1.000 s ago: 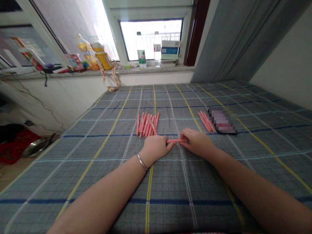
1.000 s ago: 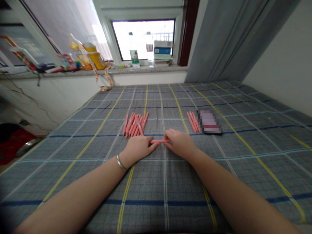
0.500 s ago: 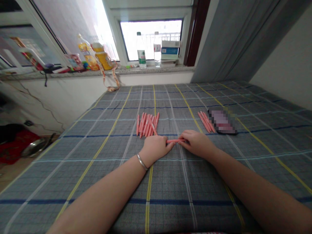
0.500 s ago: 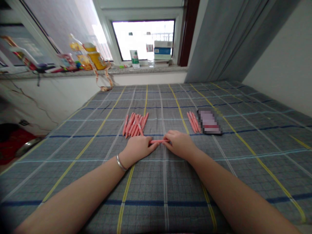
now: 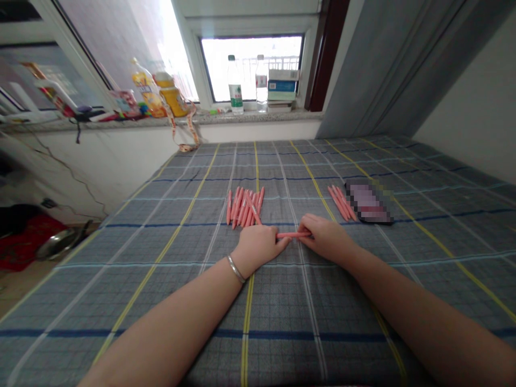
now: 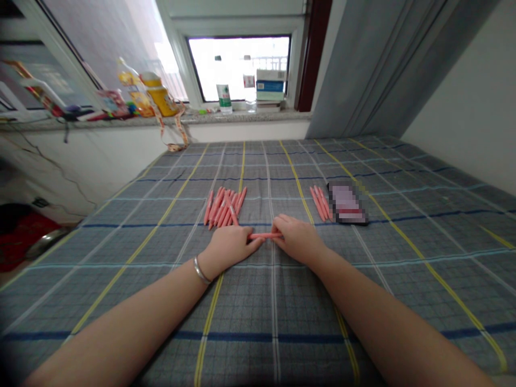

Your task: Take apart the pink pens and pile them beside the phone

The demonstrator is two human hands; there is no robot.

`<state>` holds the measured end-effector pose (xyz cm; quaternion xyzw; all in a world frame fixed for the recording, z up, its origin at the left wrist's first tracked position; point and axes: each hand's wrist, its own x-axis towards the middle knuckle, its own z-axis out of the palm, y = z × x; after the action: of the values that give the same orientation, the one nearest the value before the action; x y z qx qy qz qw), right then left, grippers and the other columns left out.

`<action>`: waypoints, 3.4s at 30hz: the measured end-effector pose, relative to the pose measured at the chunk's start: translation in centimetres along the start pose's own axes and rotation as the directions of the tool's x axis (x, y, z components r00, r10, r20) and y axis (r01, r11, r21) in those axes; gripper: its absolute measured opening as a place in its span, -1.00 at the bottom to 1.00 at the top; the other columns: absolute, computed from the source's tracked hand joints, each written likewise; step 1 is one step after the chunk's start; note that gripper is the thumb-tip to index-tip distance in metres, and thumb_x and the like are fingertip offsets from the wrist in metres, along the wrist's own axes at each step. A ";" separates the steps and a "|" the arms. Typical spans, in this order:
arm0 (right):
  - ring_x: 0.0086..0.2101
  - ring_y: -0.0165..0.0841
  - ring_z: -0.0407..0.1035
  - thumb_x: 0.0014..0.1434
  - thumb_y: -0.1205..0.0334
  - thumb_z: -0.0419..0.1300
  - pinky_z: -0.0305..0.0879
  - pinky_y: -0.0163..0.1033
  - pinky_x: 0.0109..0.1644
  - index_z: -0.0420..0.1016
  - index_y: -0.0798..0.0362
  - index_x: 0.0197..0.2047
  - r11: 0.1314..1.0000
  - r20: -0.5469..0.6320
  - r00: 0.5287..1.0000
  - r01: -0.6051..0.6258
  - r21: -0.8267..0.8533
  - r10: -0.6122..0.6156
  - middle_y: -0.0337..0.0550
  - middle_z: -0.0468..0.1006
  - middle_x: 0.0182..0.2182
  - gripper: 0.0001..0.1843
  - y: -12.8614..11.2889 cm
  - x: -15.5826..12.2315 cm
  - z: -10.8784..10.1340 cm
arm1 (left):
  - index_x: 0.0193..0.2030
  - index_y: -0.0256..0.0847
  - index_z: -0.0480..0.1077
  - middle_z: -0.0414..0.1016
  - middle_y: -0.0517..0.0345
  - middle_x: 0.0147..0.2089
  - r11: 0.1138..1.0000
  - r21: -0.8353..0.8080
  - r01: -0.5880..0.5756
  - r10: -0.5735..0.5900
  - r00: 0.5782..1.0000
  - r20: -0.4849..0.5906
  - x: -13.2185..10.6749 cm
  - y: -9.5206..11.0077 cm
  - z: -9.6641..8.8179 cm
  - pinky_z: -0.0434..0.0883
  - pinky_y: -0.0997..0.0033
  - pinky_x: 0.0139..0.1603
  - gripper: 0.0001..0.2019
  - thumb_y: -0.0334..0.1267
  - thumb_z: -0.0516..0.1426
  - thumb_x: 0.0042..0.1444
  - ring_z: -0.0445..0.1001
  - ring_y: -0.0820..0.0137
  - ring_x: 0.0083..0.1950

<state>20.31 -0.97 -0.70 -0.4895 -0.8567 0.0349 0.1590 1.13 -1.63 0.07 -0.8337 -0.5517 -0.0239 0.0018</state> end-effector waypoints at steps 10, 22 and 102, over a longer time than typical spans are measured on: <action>-0.21 -0.32 0.33 0.20 0.09 -0.01 0.18 -0.25 -0.18 0.43 0.04 -0.23 0.996 0.039 0.997 0.071 0.046 -0.073 -0.13 0.49 -0.29 -0.73 0.1 -0.1 -0.1 | -0.30 -0.23 0.46 0.49 -0.04 -0.42 1.000 -0.005 0.000 0.000 1.000 0.006 0.0 0.1 -0.1 0.35 0.29 -0.36 -0.33 0.23 -0.29 0.12 0.49 0.20 -0.34; -0.31 -0.36 0.33 0.13 0.15 0.08 0.16 -0.29 -0.27 0.38 0.03 -0.30 0.998 0.015 0.998 0.057 0.036 -0.057 -0.17 0.46 -0.35 -0.86 0.1 -0.1 -0.1 | -0.28 -0.21 0.46 0.49 -0.03 -0.40 1.000 -0.007 -0.006 0.006 1.000 0.019 0.0 0.0 -0.1 0.34 0.31 -0.35 -0.37 0.22 -0.25 0.12 0.48 0.20 -0.32; -0.30 -0.36 0.35 0.14 0.12 0.07 0.15 -0.29 -0.30 0.39 0.00 -0.18 0.996 0.013 0.999 0.052 0.079 -0.053 -0.18 0.48 -0.29 -0.79 0.3 -0.2 0.2 | -0.32 -0.19 0.45 0.49 0.00 -0.45 0.999 0.007 -0.037 0.037 0.999 -0.012 0.1 -0.2 0.0 0.33 0.34 -0.41 -0.38 0.21 -0.26 0.13 0.49 0.21 -0.37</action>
<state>20.57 -0.95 -0.98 -0.4599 -0.8684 0.0679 0.1724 1.00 -1.45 0.04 -0.8436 -0.5363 -0.0271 0.0082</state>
